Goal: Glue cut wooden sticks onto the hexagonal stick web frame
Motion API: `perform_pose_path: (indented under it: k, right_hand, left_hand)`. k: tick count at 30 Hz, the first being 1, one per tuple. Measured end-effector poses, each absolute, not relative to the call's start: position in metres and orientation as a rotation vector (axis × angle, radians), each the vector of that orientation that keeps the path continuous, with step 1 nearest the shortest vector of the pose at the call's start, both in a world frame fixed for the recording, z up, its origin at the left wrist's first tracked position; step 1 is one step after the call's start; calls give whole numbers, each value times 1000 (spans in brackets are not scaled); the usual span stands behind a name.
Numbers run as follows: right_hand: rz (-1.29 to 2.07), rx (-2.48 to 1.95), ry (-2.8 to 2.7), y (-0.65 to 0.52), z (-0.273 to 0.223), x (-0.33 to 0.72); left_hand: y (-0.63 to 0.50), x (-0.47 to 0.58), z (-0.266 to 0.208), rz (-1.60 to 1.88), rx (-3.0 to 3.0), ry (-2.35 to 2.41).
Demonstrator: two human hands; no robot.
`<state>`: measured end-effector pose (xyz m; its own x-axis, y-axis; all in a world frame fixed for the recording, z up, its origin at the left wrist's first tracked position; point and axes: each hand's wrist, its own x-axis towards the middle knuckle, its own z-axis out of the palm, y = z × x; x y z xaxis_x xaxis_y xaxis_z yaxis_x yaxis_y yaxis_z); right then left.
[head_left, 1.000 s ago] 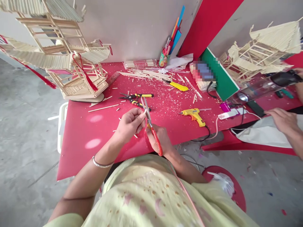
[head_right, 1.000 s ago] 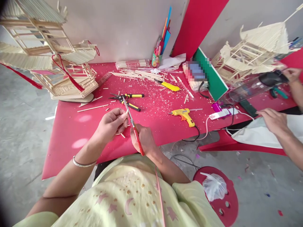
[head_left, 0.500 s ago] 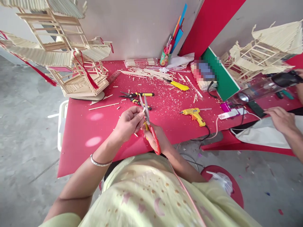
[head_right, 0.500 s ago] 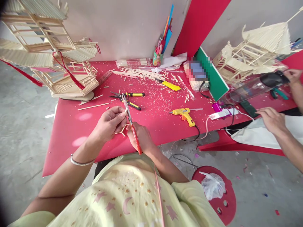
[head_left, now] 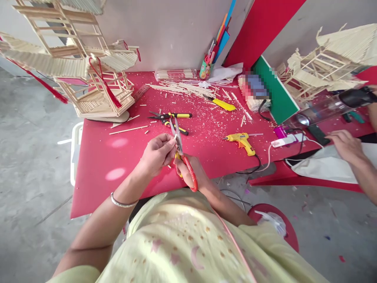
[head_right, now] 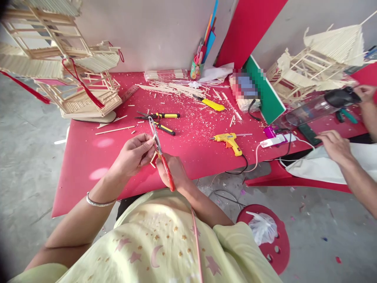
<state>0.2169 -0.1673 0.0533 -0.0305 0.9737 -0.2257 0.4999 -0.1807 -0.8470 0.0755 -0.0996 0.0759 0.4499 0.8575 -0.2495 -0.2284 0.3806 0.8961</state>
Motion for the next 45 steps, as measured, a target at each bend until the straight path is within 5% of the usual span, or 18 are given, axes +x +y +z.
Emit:
perform_pose_path:
  k: [32, 45]
  right_hand:
    - [1259, -1235, -910, -135, 50, 224]
    - [1023, -1446, -1656, -116, 70, 272]
  left_hand:
    - [-96, 83, 54, 906, 788, 778]
    - [-66, 54, 59, 443, 1186, 901]
